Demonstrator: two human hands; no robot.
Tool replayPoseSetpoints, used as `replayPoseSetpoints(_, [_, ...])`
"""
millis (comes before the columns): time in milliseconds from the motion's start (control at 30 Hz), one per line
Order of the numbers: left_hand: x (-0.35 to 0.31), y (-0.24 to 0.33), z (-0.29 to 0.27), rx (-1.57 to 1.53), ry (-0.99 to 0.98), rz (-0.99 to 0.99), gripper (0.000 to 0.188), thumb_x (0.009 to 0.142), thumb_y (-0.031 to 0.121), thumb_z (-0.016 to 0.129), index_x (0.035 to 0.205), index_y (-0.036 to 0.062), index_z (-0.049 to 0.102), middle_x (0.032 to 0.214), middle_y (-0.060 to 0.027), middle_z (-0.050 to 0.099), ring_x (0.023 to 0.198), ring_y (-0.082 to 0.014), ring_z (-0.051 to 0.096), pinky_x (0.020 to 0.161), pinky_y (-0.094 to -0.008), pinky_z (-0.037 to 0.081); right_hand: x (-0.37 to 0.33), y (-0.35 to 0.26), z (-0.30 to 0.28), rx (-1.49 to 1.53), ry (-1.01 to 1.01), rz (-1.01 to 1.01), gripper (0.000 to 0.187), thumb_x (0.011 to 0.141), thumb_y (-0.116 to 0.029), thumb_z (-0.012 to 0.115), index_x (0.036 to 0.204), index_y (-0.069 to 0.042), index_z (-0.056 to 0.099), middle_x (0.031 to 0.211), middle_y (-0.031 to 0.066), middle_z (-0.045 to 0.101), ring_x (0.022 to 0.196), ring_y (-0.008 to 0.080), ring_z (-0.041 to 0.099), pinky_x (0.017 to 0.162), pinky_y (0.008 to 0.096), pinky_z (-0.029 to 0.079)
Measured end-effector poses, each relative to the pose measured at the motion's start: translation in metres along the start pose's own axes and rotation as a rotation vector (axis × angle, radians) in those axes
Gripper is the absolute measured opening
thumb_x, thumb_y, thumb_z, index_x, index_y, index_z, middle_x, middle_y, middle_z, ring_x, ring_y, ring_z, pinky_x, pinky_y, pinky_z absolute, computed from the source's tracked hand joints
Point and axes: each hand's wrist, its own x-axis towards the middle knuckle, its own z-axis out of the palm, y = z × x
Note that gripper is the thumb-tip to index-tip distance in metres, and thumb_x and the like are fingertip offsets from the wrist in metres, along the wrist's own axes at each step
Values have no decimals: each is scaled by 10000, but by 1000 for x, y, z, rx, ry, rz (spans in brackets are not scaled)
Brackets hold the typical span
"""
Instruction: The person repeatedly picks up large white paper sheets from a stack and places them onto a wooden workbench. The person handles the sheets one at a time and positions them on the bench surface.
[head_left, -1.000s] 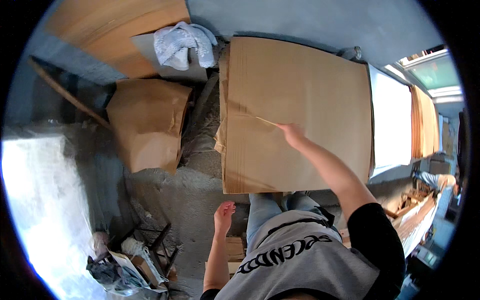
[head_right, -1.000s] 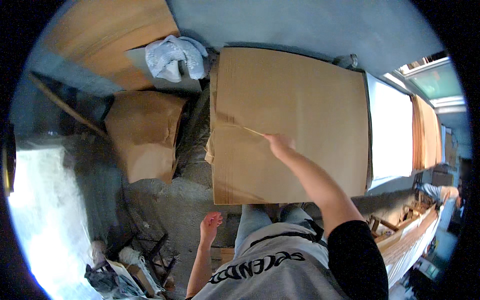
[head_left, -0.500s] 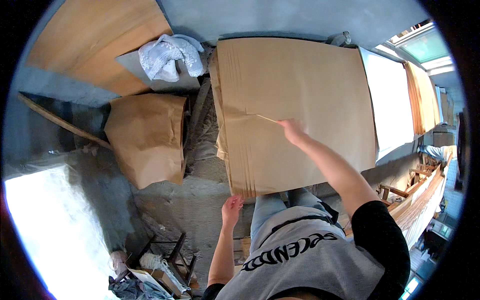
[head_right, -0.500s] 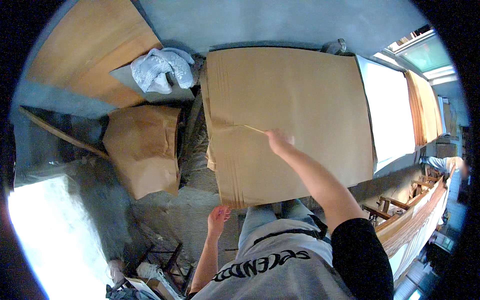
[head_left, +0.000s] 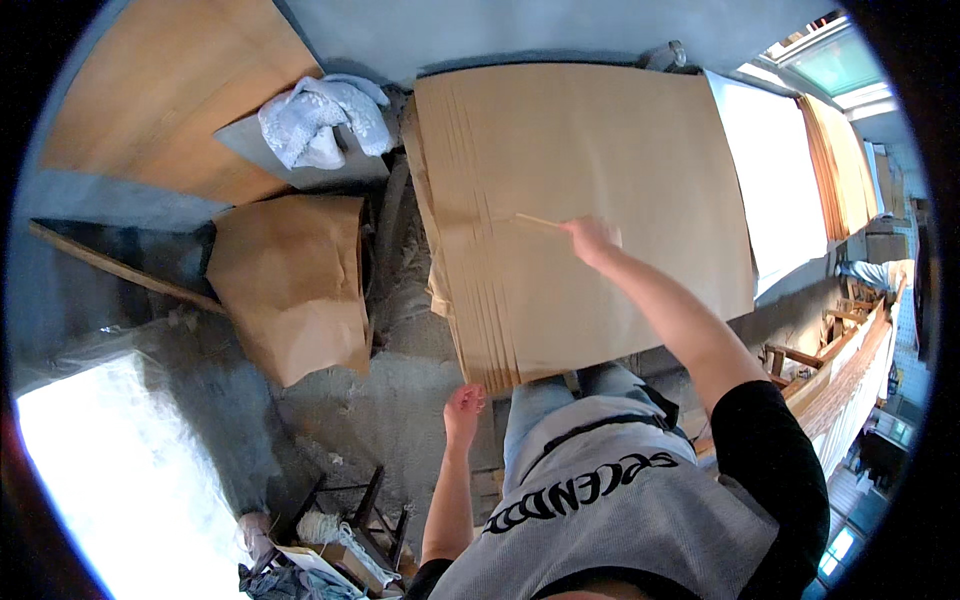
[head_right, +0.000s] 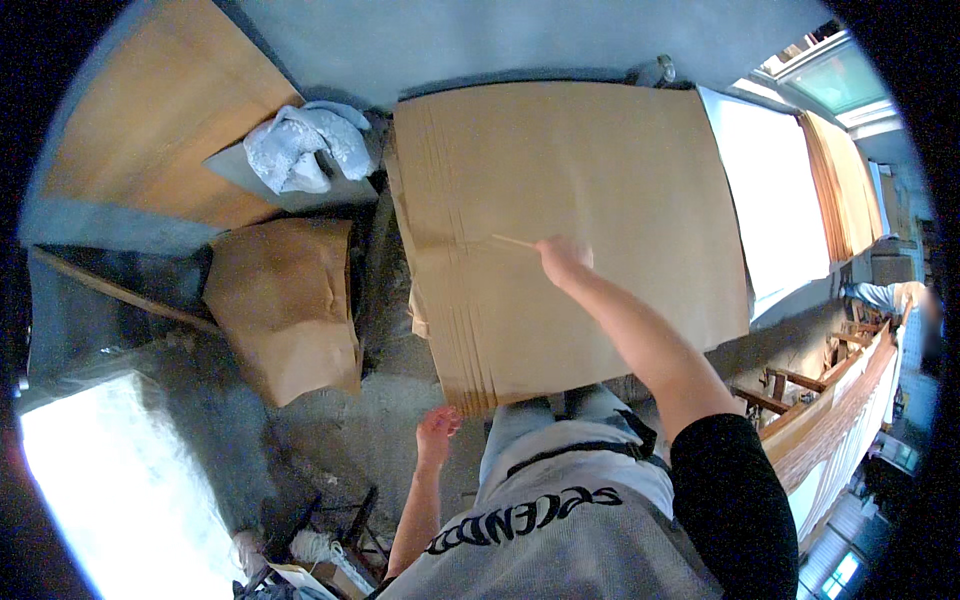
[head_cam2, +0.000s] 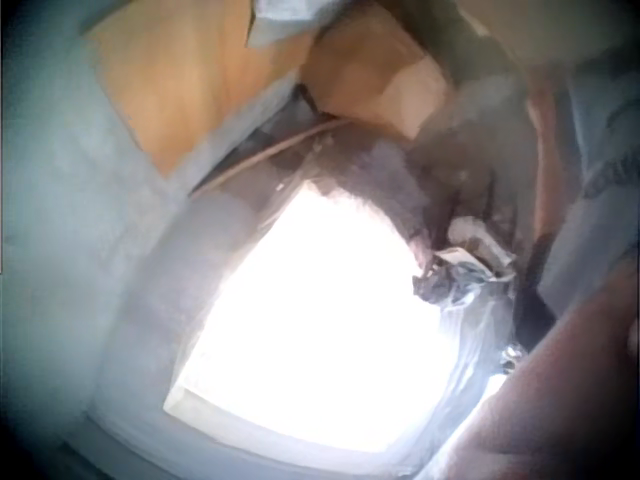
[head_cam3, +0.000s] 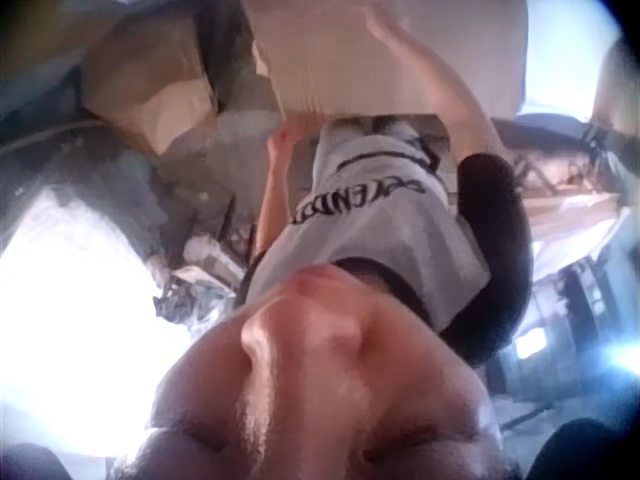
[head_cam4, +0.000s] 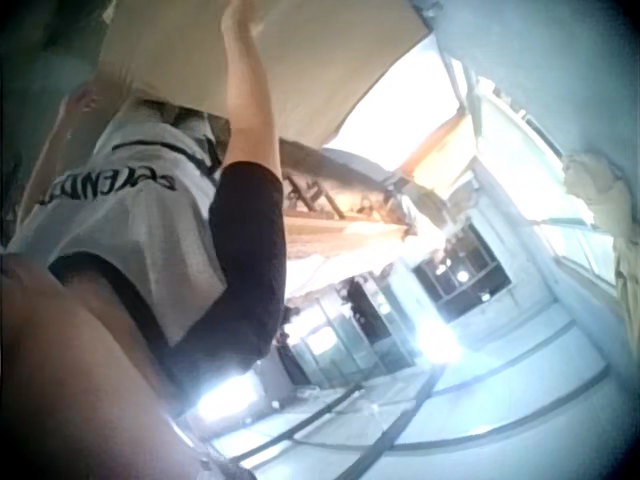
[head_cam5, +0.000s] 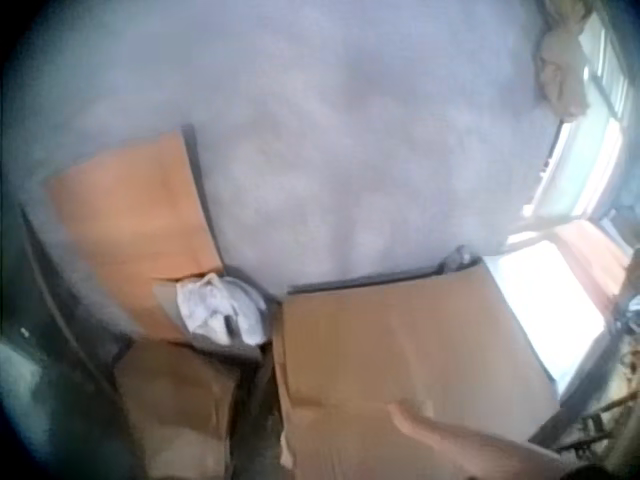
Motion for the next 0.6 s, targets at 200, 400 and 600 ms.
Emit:
replayPoseSetpoints(200, [22, -9, 17, -179, -80, -2, 155, 868, 161, 503, 894, 19, 560, 749, -22, 578, 658, -87, 540, 589, -208, 445, -36, -120, -9, -435, 34, -129, 236, 827, -137, 430, 975, -159, 613, 776, 100, 604, 684, 239, 588, 613, 392, 478])
replayPoseSetpoints(400, [20, 33, 26, -319, -68, -68, 168, 871, 178, 506, 924, 23, 538, 795, -26, 560, 693, -90, 531, 617, -219, 454, -2, 0, 34, -237, 184, -213, 380, 794, -50, 419, 1065, -259, 586, 872, 95, 616, 757, 260, 603, 626, 387, 486])
replayPoseSetpoints(600, [72, 47, 54, -414, 0, -17, 152, 873, 199, 503, 910, 53, 519, 813, -2, 533, 721, -80, 520, 641, -216, 440, -42, -73, -6, -366, 105, -105, 347, 770, -66, 454, 1035, -232, 603, 858, 104, 617, 738, 276, 599, 602, 393, 479])
